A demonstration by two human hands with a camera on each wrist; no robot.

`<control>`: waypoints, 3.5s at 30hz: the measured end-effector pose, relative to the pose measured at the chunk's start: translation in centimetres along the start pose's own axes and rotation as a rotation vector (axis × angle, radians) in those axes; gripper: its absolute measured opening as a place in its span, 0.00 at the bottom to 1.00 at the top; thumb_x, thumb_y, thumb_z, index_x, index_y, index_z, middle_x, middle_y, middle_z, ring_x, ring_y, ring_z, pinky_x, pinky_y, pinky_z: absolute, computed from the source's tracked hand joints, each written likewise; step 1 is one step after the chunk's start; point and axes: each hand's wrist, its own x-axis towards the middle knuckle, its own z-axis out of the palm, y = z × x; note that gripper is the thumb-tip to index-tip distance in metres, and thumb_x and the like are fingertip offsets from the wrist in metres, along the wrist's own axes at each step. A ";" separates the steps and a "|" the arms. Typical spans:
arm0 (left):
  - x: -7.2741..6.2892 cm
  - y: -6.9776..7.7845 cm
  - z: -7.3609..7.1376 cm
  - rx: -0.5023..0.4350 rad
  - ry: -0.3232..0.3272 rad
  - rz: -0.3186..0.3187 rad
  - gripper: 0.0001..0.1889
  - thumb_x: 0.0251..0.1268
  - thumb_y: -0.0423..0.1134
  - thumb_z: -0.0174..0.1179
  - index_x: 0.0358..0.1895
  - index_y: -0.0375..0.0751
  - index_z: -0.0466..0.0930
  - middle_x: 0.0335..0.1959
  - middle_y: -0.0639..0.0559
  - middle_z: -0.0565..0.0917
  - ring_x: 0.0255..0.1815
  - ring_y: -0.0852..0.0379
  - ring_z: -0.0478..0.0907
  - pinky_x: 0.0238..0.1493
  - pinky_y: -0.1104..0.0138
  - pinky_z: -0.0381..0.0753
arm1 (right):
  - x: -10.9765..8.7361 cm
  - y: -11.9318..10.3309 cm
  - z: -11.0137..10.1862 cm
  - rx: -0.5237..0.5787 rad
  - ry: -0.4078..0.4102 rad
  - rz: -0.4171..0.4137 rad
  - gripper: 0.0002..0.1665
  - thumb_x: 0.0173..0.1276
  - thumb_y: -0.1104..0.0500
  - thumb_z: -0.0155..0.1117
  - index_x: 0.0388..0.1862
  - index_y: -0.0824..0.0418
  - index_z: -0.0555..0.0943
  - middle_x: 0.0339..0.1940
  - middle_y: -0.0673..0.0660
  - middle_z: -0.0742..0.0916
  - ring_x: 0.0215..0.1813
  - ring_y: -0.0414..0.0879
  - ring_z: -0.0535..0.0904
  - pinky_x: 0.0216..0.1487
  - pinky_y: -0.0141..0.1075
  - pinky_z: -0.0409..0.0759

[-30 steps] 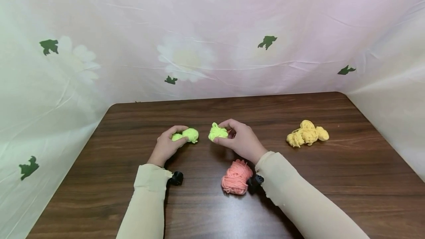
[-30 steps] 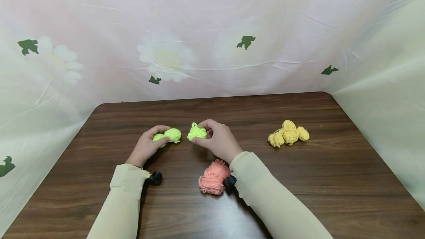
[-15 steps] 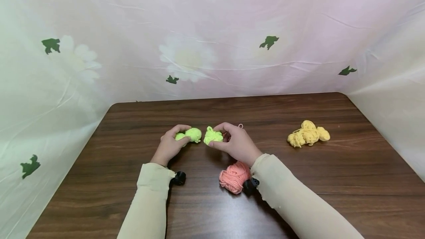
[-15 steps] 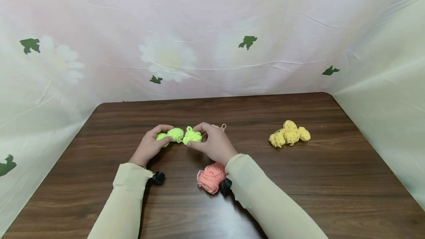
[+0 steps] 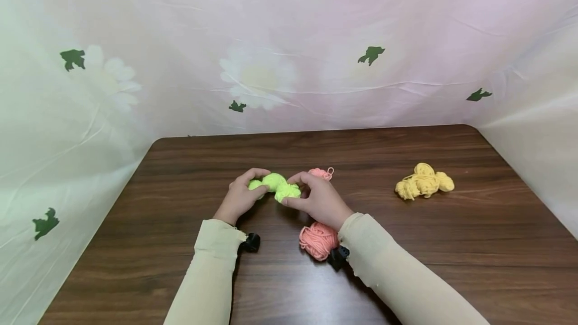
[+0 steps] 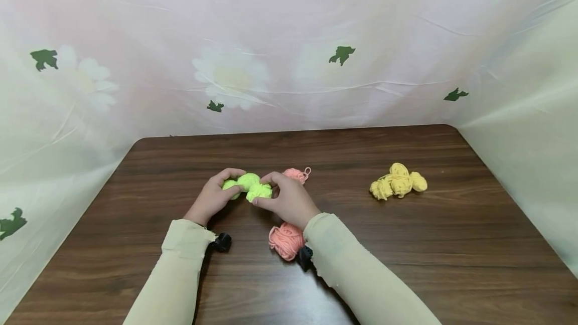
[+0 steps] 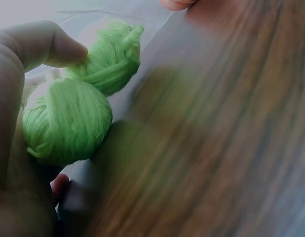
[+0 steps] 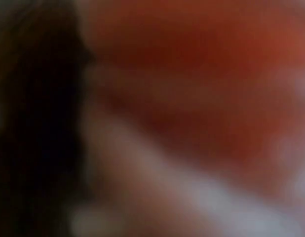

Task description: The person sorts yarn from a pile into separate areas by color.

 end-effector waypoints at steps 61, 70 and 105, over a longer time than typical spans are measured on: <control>-0.1 1.9 1.2 -0.132 -0.074 0.075 0.14 0.71 0.39 0.58 0.56 0.52 0.82 0.55 0.54 0.82 0.55 0.53 0.76 0.54 0.55 0.75 | -0.4 1.0 0.0 0.041 -0.096 0.082 0.17 0.60 0.57 0.77 0.46 0.56 0.82 0.39 0.51 0.84 0.40 0.43 0.79 0.44 0.38 0.79; 0.0 2.7 1.4 -0.124 -0.047 0.164 0.13 0.71 0.35 0.59 0.55 0.48 0.83 0.54 0.54 0.83 0.56 0.54 0.77 0.53 0.55 0.76 | -0.8 1.7 -1.3 0.080 -0.036 0.042 0.17 0.63 0.57 0.75 0.49 0.61 0.83 0.41 0.52 0.86 0.42 0.44 0.80 0.45 0.41 0.80; -1.5 7.3 1.1 -0.149 -0.205 0.357 0.10 0.70 0.32 0.59 0.51 0.44 0.83 0.48 0.50 0.86 0.42 0.52 0.80 0.43 0.55 0.79 | -0.2 4.0 -2.7 0.203 0.251 -0.043 0.17 0.64 0.58 0.75 0.51 0.59 0.82 0.37 0.56 0.83 0.34 0.48 0.77 0.33 0.32 0.76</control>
